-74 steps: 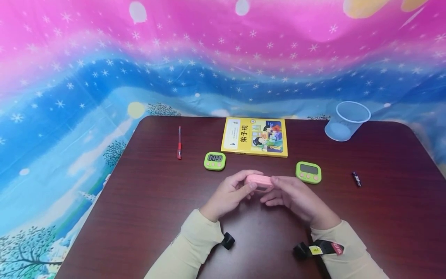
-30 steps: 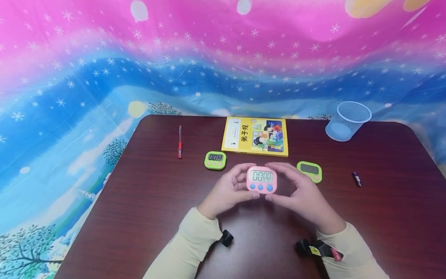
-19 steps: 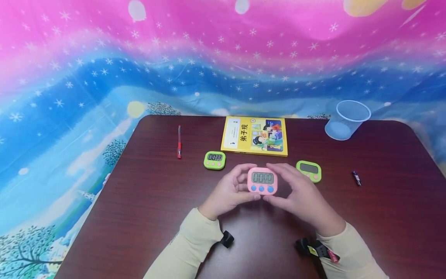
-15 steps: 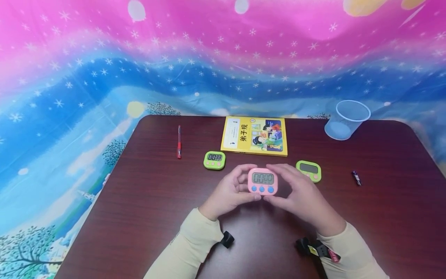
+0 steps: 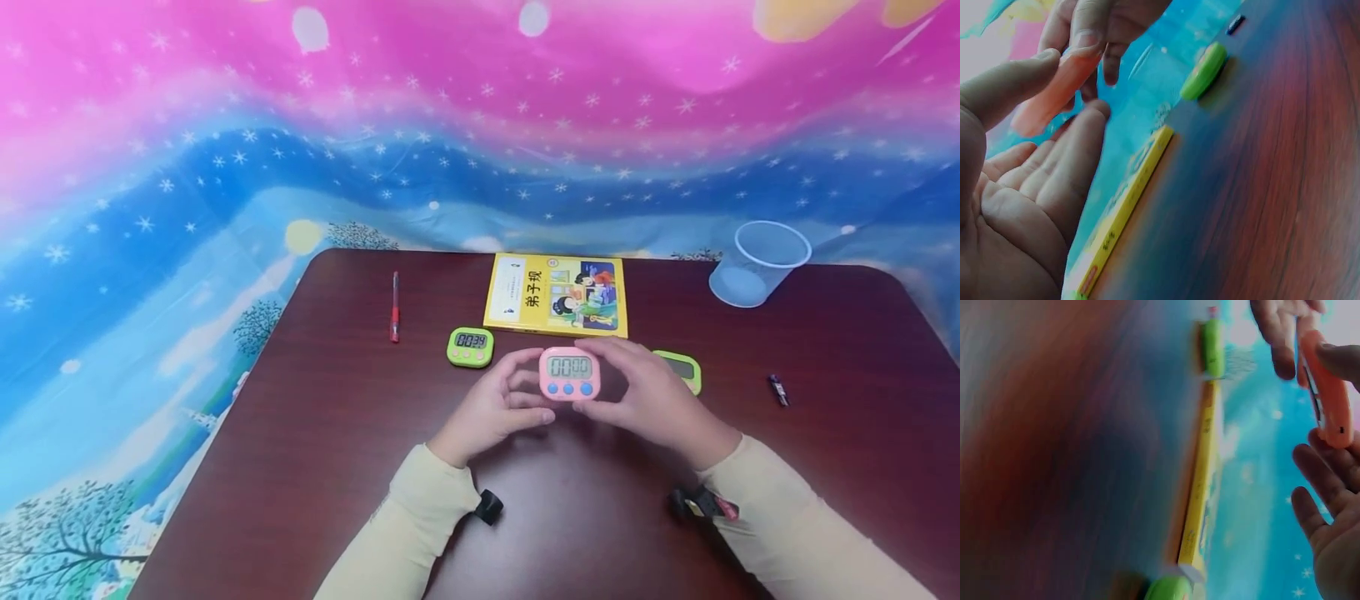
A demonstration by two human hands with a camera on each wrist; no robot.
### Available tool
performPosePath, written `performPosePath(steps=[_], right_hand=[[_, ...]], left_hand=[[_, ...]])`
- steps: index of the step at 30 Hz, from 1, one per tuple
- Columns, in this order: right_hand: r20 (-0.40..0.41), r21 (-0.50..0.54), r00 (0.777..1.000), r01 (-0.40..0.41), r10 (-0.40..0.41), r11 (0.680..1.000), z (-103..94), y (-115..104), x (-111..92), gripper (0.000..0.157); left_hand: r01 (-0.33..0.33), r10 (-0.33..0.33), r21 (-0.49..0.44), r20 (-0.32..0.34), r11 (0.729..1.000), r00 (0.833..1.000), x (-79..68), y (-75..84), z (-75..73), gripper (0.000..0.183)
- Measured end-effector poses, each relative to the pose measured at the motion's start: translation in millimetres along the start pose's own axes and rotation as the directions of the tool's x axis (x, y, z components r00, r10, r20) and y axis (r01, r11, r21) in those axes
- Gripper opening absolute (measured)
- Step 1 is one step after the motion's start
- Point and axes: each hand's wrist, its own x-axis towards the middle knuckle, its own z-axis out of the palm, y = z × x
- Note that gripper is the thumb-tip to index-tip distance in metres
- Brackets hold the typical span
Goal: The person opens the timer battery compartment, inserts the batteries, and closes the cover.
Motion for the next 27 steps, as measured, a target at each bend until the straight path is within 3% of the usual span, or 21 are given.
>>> performPosePath(steps=[5, 13, 27], right_hand=[[0.009, -0.016, 0.999, -0.050, 0.050, 0.999, -2.6, 15, 15, 0.082], [0.055, 0.023, 0.979, -0.200, 0.198, 0.980, 8.8, 39, 38, 0.080], [0.119, -0.166, 0.976, -0.160, 0.181, 0.973, 18.8, 46, 56, 0.079]], left_hand=[[0.074, -0.075, -0.037, -0.006, 0.997, 0.997, 0.1, -1.0, -5.7, 0.077], [0.089, -0.089, 0.010, 0.026, 0.996, 0.996, 2.6, -7.4, -5.8, 0.075], [0.076, -0.077, 0.149, -0.001, 0.986, 0.997, 2.3, -13.6, -6.3, 0.062]])
